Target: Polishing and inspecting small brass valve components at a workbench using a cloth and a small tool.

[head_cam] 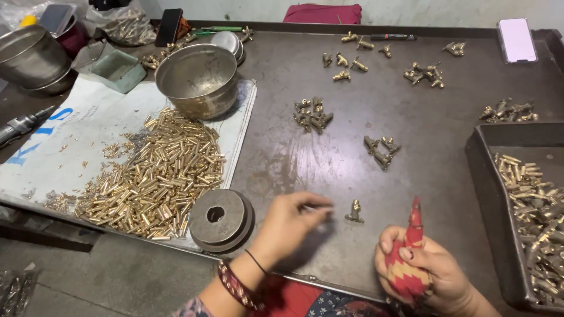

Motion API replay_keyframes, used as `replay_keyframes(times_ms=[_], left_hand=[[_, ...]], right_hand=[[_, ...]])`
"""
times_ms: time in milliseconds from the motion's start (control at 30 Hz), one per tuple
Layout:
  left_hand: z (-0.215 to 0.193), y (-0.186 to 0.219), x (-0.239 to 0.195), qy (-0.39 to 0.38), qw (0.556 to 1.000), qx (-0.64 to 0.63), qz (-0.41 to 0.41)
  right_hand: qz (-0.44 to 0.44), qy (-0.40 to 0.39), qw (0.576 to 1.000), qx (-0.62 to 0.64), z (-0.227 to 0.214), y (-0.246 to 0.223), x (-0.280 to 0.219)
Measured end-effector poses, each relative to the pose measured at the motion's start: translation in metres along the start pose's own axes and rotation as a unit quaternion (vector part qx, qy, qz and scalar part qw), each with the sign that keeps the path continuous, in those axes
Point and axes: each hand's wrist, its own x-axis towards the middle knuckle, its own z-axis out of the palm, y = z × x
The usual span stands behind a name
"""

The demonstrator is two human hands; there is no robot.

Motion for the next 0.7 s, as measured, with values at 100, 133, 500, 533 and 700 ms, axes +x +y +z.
replay_keyframes(times_ms=[100,133,500,533,700], left_hand=[[0.032,0.033,-0.019,0.012,1.000,-0.022,0.003],[0.038,0.034,-0.023,0.013,1.000,-0.021,0.004],[0.075,0.020,-0.058,-0.094,0.901,-0.404,-0.129],[0.077,0.017,-0.060,-0.093,0.901,-0.404,-0.129],[0.092,-0.005,-0.063,-0.085,0.896,-0.433,-0.051]], right_hand=[[-0.055,0.069,0.996,-0.033,-0.002,-0.007,-0.003],[-0.055,0.068,0.996,-0.033,0.002,-0.010,-0.004],[-0.408,0.129,0.511,-0.746,0.087,-0.007,0.015],[-0.408,0.128,0.512,-0.745,0.083,-0.005,0.015],[-0.268,0.270,0.659,-0.649,0.039,0.023,-0.001]])
